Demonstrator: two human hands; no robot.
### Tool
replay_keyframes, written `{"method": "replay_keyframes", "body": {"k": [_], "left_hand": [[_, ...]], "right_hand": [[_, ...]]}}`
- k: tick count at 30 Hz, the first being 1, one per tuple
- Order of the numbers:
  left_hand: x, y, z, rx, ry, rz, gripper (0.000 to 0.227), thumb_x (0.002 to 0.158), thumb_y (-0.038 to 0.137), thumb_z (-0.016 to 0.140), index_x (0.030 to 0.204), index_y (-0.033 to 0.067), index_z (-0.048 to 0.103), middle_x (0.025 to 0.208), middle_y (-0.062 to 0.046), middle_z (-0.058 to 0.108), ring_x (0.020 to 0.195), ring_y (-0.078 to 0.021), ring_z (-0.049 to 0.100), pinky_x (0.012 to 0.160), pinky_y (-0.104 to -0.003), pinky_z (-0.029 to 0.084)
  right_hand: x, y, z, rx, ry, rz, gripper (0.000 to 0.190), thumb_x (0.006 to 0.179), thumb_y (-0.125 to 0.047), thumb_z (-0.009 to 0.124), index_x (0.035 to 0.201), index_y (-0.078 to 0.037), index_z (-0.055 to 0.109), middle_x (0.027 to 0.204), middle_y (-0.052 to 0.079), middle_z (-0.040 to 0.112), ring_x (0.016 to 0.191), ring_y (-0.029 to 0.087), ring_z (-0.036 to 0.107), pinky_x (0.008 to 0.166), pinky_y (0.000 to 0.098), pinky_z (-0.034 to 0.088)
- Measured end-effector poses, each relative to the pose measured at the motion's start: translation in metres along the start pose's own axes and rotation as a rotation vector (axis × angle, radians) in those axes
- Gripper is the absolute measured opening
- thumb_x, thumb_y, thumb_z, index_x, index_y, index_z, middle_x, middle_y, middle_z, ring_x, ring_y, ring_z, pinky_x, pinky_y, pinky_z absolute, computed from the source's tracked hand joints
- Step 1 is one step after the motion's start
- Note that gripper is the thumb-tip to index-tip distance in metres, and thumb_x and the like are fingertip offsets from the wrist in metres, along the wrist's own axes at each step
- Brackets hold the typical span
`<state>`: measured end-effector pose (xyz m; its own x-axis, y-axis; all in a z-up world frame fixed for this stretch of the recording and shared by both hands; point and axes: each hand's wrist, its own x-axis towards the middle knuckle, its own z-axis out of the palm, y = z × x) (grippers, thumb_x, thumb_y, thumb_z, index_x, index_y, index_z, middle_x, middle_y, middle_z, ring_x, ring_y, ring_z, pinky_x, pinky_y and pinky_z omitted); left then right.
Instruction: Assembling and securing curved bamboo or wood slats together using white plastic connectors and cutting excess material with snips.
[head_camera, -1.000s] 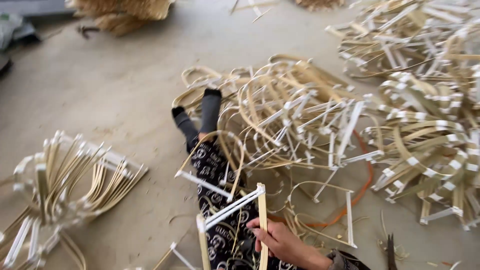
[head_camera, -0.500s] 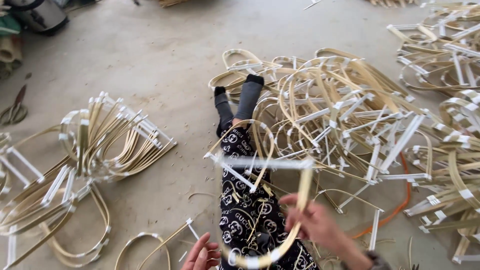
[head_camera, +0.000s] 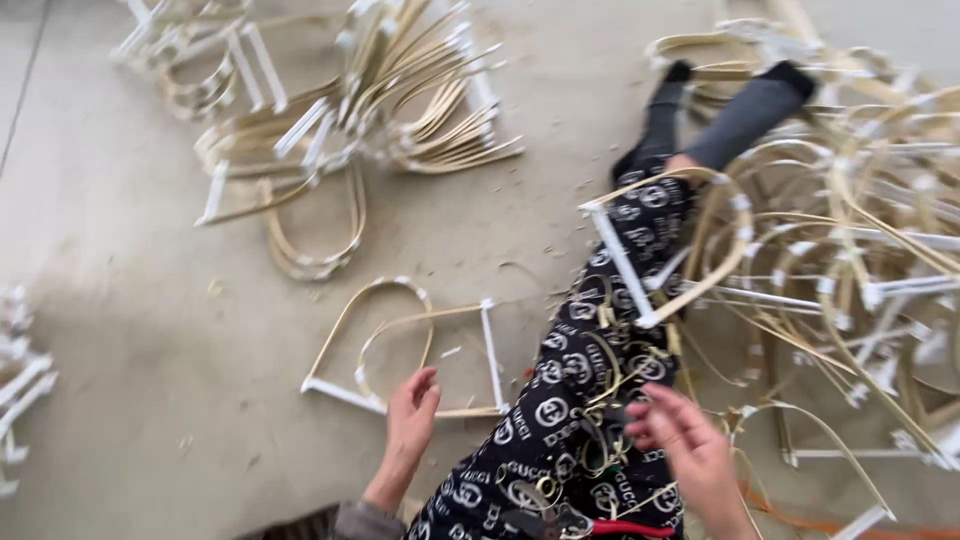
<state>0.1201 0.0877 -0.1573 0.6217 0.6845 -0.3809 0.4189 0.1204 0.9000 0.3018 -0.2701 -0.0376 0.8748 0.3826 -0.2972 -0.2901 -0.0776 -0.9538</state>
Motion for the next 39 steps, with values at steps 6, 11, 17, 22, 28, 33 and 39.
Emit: {"method": "replay_keyframes", "body": {"k": [6, 11, 17, 22, 28, 33, 39], "left_hand": [[0.016, 0.039, -0.015, 0.598, 0.269, 0.346, 0.043, 0.082, 0.008, 0.069, 0.125, 0.0069, 0.066, 0.118, -0.015, 0.062, 0.112, -0.0348, 0.054, 0.099, -0.046, 0.041], [0.060, 0.063, 0.019, 0.731, 0.186, 0.609, 0.044, 0.084, 0.005, 0.067, 0.128, 0.0088, 0.065, 0.132, -0.013, 0.060, 0.128, -0.0361, 0.049, 0.111, -0.048, 0.037], [0.142, 0.032, 0.077, 1.029, -0.063, 0.848, 0.042, 0.087, 0.006, 0.062, 0.129, 0.0092, 0.067, 0.113, -0.009, 0.066, 0.114, -0.0294, 0.056, 0.107, -0.050, 0.037], [0.162, 0.039, 0.046, 0.622, -0.045, 0.650, 0.019, 0.096, 0.007, 0.063, 0.105, 0.0142, 0.079, 0.096, -0.008, 0.069, 0.099, -0.0268, 0.064, 0.088, -0.041, 0.052], [0.108, 0.112, -0.021, -0.240, -0.357, 0.174, 0.026, 0.102, 0.013, 0.062, 0.122, 0.0033, 0.074, 0.092, -0.007, 0.074, 0.076, -0.0099, 0.067, 0.068, -0.025, 0.055], [0.047, 0.135, -0.018, -0.703, -0.450, -0.112, 0.022, 0.100, 0.015, 0.064, 0.119, 0.0034, 0.070, 0.091, -0.005, 0.073, 0.072, -0.0098, 0.067, 0.065, -0.025, 0.055], [0.011, 0.143, -0.008, -0.797, -0.531, -0.241, 0.019, 0.102, 0.019, 0.064, 0.110, 0.0020, 0.069, 0.086, -0.010, 0.072, 0.068, -0.0161, 0.069, 0.062, -0.029, 0.056]], "right_hand": [[-0.024, 0.046, 0.045, -0.191, -0.294, 0.124, 0.042, 0.097, -0.012, 0.057, 0.138, -0.002, 0.060, 0.110, 0.014, 0.079, 0.090, 0.017, 0.076, 0.078, 0.0308, 0.061], [-0.028, 0.045, 0.060, -0.219, -0.298, 0.193, 0.042, 0.097, -0.012, 0.056, 0.137, -0.001, 0.061, 0.108, 0.013, 0.079, 0.088, 0.017, 0.076, 0.076, 0.0310, 0.061], [-0.046, 0.034, 0.073, -0.214, -0.365, 0.196, 0.041, 0.097, -0.011, 0.056, 0.136, -0.001, 0.061, 0.107, 0.013, 0.081, 0.088, 0.016, 0.077, 0.077, 0.0297, 0.061], [-0.058, 0.041, 0.050, -0.258, -0.324, 0.192, 0.041, 0.095, -0.008, 0.058, 0.136, -0.003, 0.062, 0.105, 0.013, 0.077, 0.088, 0.017, 0.078, 0.079, 0.0302, 0.062], [-0.056, 0.034, 0.031, -0.392, -0.223, 0.289, 0.044, 0.092, -0.009, 0.061, 0.136, -0.009, 0.063, 0.107, 0.011, 0.076, 0.091, 0.017, 0.080, 0.084, 0.0309, 0.061], [-0.068, 0.054, 0.012, -0.840, -0.423, -0.014, 0.058, 0.076, -0.020, 0.083, 0.131, -0.016, 0.067, 0.112, 0.005, 0.076, 0.104, 0.019, 0.073, 0.092, 0.0327, 0.060], [-0.085, 0.061, 0.007, -1.026, -0.647, -0.147, 0.089, 0.067, -0.033, 0.091, 0.146, -0.017, 0.051, 0.131, 0.011, 0.064, 0.119, 0.027, 0.059, 0.102, 0.0409, 0.047]]}}
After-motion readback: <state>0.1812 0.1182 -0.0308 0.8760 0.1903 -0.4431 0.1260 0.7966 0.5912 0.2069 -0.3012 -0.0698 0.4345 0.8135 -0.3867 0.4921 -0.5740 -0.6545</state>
